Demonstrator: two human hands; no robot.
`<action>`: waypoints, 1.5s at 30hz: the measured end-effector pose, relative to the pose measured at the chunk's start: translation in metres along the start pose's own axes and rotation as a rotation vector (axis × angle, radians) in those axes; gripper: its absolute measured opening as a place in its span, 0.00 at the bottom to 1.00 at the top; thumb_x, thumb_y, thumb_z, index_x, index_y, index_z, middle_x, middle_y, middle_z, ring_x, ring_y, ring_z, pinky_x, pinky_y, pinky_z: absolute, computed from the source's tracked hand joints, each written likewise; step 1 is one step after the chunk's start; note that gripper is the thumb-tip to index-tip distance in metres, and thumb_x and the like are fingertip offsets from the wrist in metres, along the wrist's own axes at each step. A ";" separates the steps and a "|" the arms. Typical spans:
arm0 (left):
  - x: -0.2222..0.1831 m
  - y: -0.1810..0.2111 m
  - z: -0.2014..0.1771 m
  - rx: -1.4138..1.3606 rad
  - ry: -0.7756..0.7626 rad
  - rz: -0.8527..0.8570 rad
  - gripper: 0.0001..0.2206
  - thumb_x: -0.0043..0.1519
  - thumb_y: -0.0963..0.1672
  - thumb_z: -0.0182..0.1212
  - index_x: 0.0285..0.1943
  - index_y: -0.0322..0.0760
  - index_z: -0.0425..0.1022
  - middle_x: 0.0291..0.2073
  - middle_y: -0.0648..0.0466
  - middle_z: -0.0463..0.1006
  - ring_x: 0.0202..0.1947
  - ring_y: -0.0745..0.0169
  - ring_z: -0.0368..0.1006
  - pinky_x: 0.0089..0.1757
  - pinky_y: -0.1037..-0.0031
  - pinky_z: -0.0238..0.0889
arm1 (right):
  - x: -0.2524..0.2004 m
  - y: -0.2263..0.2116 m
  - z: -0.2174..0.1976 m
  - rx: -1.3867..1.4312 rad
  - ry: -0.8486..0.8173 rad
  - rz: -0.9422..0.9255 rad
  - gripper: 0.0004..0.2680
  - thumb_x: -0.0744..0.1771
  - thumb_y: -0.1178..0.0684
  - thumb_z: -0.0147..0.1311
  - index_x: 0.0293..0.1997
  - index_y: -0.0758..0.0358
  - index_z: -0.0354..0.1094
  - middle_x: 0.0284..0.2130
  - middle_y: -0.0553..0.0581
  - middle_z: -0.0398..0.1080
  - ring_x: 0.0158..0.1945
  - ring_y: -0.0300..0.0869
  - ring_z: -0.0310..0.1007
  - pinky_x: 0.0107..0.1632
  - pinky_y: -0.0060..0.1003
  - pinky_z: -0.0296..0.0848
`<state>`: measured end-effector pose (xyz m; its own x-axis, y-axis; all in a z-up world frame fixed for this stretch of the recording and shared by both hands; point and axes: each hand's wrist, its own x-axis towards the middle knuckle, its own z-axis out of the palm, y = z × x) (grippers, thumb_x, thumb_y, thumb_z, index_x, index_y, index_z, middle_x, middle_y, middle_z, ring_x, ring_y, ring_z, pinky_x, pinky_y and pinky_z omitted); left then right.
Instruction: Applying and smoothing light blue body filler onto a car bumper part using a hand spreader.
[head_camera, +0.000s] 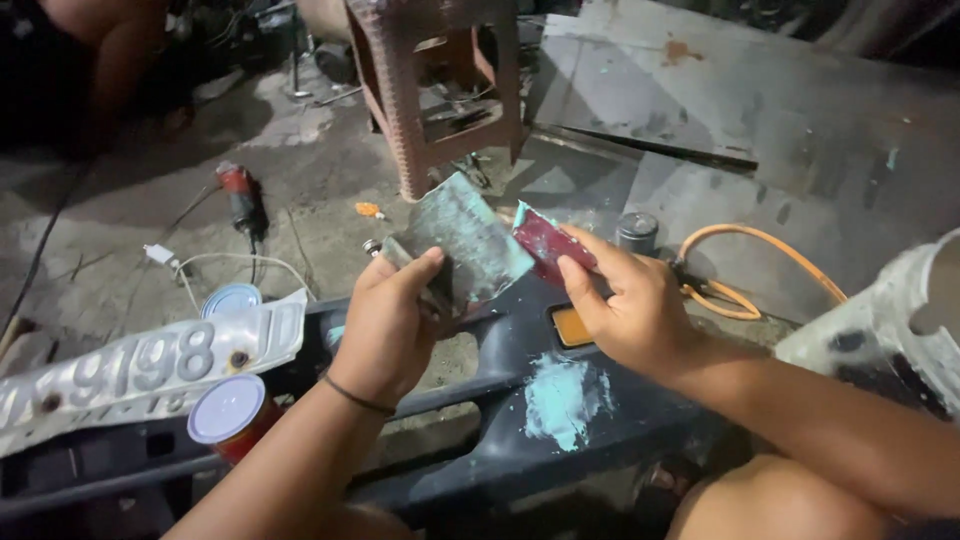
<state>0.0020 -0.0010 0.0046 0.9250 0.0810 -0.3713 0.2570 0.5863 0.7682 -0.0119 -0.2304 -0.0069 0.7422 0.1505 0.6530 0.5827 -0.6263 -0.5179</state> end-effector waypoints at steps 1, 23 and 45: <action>0.003 -0.002 -0.003 -0.011 0.013 0.008 0.07 0.64 0.38 0.58 0.50 0.28 0.74 0.39 0.39 0.79 0.39 0.39 0.79 0.38 0.40 0.73 | -0.002 0.002 0.003 0.008 -0.012 -0.011 0.10 0.67 0.57 0.58 0.53 0.66 0.77 0.34 0.66 0.79 0.39 0.57 0.81 0.38 0.45 0.78; -0.023 -0.007 0.019 -0.095 -0.125 0.019 0.06 0.63 0.39 0.60 0.47 0.36 0.73 0.34 0.51 0.73 0.36 0.52 0.74 0.40 0.50 0.73 | -0.032 0.009 -0.020 -0.082 -0.006 -0.101 0.09 0.68 0.61 0.56 0.52 0.74 0.76 0.33 0.68 0.78 0.36 0.58 0.81 0.36 0.43 0.79; -0.052 -0.001 0.039 0.344 -0.252 0.040 0.11 0.64 0.38 0.58 0.55 0.31 0.73 0.40 0.43 0.79 0.41 0.46 0.79 0.40 0.44 0.77 | -0.031 0.028 -0.064 -0.313 -0.216 0.332 0.11 0.68 0.52 0.55 0.57 0.49 0.67 0.35 0.63 0.78 0.45 0.58 0.79 0.47 0.51 0.76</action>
<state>-0.0352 -0.0374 0.0429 0.9645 -0.1264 -0.2320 0.2590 0.2799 0.9244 -0.0397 -0.3012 -0.0065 0.9415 0.0390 0.3348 0.2014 -0.8616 -0.4659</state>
